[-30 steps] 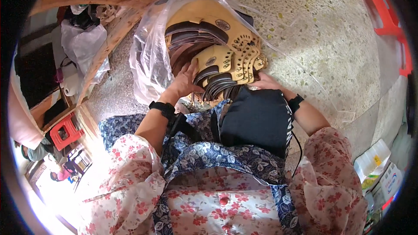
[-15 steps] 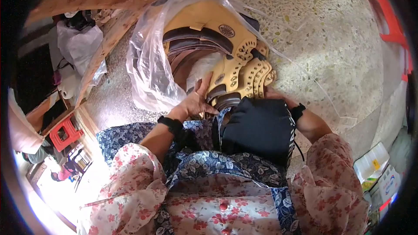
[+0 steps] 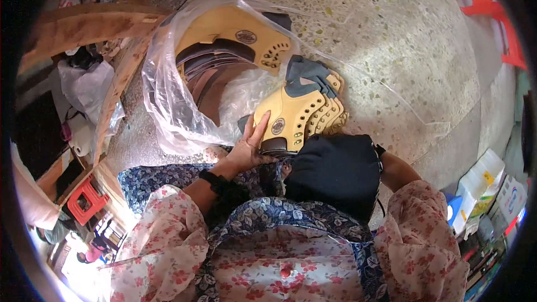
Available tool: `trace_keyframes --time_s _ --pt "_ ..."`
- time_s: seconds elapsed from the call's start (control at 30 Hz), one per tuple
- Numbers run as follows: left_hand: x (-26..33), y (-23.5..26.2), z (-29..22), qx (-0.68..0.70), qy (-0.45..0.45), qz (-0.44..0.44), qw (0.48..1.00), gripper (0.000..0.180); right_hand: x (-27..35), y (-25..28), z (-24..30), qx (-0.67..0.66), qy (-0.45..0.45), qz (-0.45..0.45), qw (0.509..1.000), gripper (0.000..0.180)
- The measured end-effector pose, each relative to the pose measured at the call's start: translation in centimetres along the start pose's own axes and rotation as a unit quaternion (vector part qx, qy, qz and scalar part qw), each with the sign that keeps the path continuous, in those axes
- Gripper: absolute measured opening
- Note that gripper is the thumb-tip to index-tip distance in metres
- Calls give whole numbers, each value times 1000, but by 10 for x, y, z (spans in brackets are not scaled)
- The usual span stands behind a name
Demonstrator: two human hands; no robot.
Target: Bundling and tying stacks of shoe upper components using plastic strips.
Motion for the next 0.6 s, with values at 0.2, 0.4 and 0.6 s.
trace_keyframes --time_s 0.2,0.4,0.6 --pt "-16 2 -27 -52 -19 5 998 113 21 3 16 46 -13 -55 997 52" --pt "-53 4 -65 -137 -85 -9 987 115 6 38 48 87 -35 -102 990 53" --pt "-107 3 -104 -198 -36 5 979 108 11 69 77 2 -33 -218 976 50"
Point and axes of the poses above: each hand's wrist, its own x-axis away from the middle knuckle, its own y-axis out of the back of the hand, z = x × y, the point moved 2 cm from there along -x, towards the middle knuckle, and after that the axes turned 9 degrees about -y, right-handed, at the moved point
